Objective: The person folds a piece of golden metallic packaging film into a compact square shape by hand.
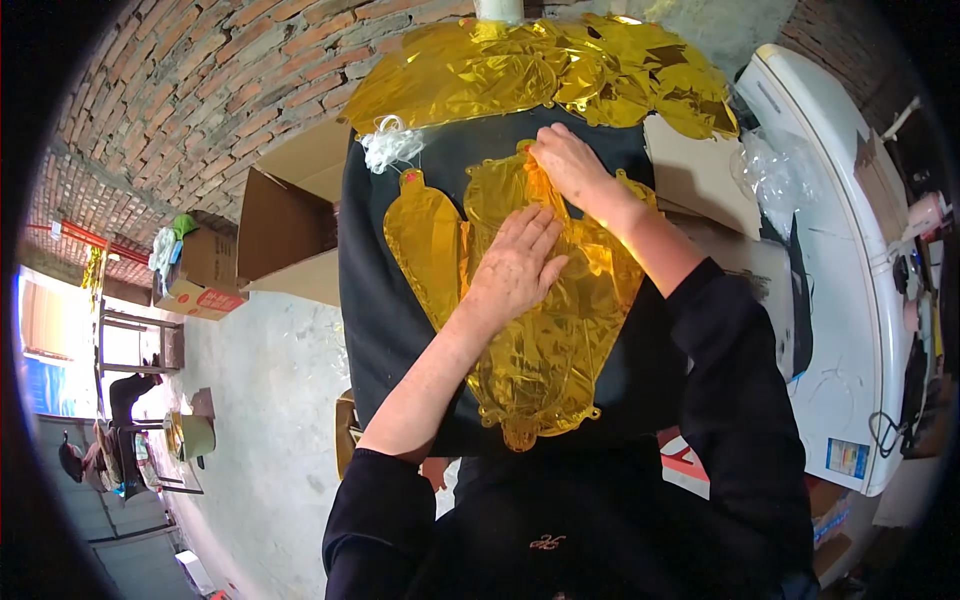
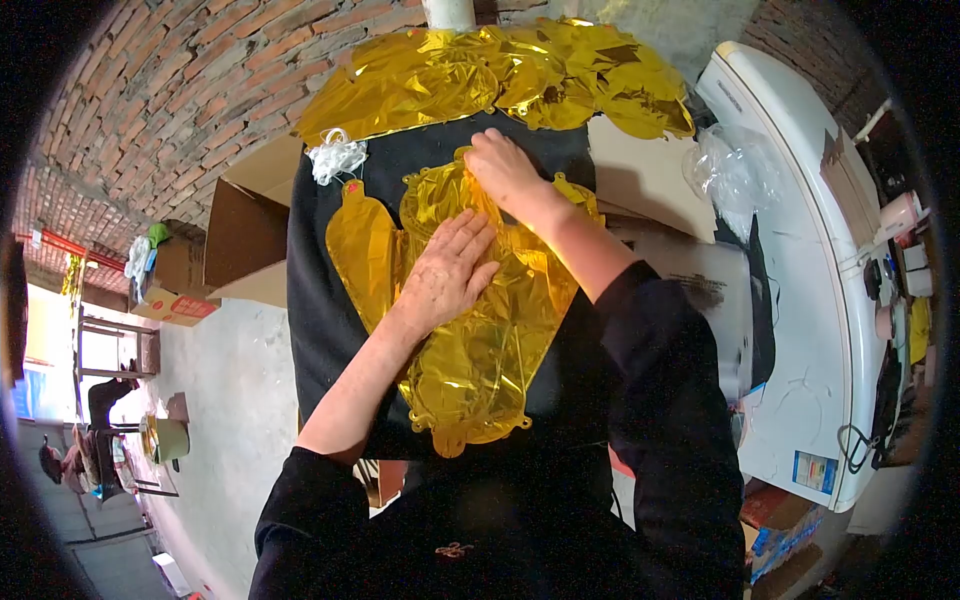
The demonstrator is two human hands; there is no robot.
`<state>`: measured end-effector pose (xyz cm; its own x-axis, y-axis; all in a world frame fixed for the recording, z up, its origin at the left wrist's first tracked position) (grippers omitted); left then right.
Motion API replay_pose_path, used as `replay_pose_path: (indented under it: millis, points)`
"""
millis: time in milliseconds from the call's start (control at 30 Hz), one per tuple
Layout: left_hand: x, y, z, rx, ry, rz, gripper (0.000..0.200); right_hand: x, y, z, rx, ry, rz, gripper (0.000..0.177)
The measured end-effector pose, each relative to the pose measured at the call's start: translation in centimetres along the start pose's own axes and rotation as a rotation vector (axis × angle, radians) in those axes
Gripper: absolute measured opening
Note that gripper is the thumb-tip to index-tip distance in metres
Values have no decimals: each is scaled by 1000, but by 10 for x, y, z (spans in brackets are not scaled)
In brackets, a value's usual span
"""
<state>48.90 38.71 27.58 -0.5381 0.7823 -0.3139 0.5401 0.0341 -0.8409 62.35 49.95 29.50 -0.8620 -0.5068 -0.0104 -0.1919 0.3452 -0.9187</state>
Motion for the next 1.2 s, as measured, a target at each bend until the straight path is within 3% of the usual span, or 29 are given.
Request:
replay_pose_path:
  millis: [267, 400, 500, 600, 733, 833, 1033, 1200]
  points:
    - [1, -1, -1, -4, -2, 26, 50, -4, -60, 55, -324, -6, -153, 25]
    - [2, 1, 0, -3, 8, 10, 51, -16, -85, 128, -180, 146, -192, 23]
    - [2, 1, 0, -9, 18, 8, 50, -23, -95, 173, -22, 505, -187, 26]
    - [2, 1, 0, -16, 30, 7, 50, -33, -78, 209, 52, 632, -271, 27]
    - [3, 2, 2, -15, 45, -2, 50, -29, -70, 205, -43, 588, -143, 32]
    - [4, 2, 1, -27, 53, -4, 50, -24, -68, 190, 83, 718, -175, 36]
    - [4, 2, 1, -24, 49, 3, 50, -29, -58, 186, 8, 735, -276, 36]
    - [4, 3, 1, -19, 41, 3, 49, -32, -48, 190, -80, 833, -640, 29]
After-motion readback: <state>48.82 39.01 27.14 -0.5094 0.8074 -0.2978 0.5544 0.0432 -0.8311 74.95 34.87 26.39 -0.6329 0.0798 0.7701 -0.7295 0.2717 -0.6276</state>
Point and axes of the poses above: each hand's wrist, its own z-axis away from the middle knuckle, its own y-axis out of the palm, x = y × z, the point moved 6 cm from there along -z, towards the middle knuckle, and after that the axes turned 3 degrees about -y, right-handed, at the moved point
